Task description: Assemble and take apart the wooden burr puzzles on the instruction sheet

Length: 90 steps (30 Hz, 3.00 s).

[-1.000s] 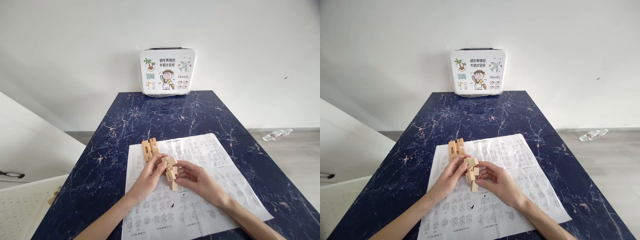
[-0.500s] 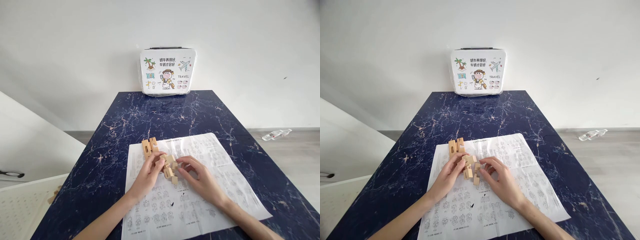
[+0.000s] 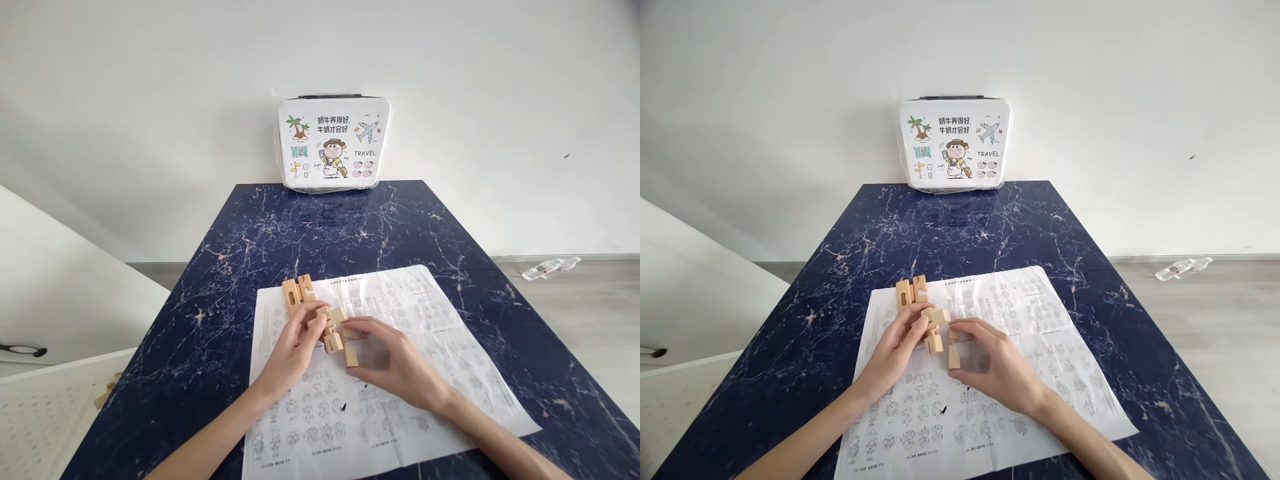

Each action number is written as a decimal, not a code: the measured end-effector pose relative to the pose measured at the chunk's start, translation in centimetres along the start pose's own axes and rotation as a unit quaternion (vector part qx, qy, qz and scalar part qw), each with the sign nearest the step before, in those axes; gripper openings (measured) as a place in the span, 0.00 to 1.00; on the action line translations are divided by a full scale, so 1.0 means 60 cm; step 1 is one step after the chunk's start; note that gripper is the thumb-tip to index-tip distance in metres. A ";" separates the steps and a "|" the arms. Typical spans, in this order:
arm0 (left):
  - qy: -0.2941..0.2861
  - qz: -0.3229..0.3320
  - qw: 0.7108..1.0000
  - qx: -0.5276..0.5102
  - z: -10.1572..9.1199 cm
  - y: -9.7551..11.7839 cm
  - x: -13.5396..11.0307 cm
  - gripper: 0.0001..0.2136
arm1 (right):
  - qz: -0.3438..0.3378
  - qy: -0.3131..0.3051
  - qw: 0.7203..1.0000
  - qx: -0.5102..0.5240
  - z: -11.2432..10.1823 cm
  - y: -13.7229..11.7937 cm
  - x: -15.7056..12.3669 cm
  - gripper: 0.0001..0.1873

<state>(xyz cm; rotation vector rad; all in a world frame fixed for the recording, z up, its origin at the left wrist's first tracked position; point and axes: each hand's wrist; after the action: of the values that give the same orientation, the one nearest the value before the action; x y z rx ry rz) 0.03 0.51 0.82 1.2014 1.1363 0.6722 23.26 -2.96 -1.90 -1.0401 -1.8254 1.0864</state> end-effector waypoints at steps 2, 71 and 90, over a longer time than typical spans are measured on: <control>-0.002 0.006 1.000 0.017 -0.002 -0.001 0.001 0.19 | 0.044 0.010 0.995 0.084 -0.006 -0.007 -0.001 0.30; -0.035 0.237 0.937 0.256 -0.002 -0.035 -0.002 0.34 | 0.088 0.001 0.962 0.260 -0.005 -0.002 -0.002 0.28; -0.054 0.329 0.899 0.284 0.006 -0.036 -0.003 0.32 | 0.094 -0.009 0.958 0.272 0.011 -0.014 -0.001 0.32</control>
<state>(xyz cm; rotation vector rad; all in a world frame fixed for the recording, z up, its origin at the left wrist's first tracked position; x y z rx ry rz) -0.01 -0.36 -1.19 2.1502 0.8361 0.7818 22.45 -3.45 -1.40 -0.8732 -1.3337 1.6015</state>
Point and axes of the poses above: each hand's wrist, its own x-axis towards the middle knuckle, its own z-axis out of the palm, y = z × x, and after that the axes turned 9 degrees about -z, right-handed
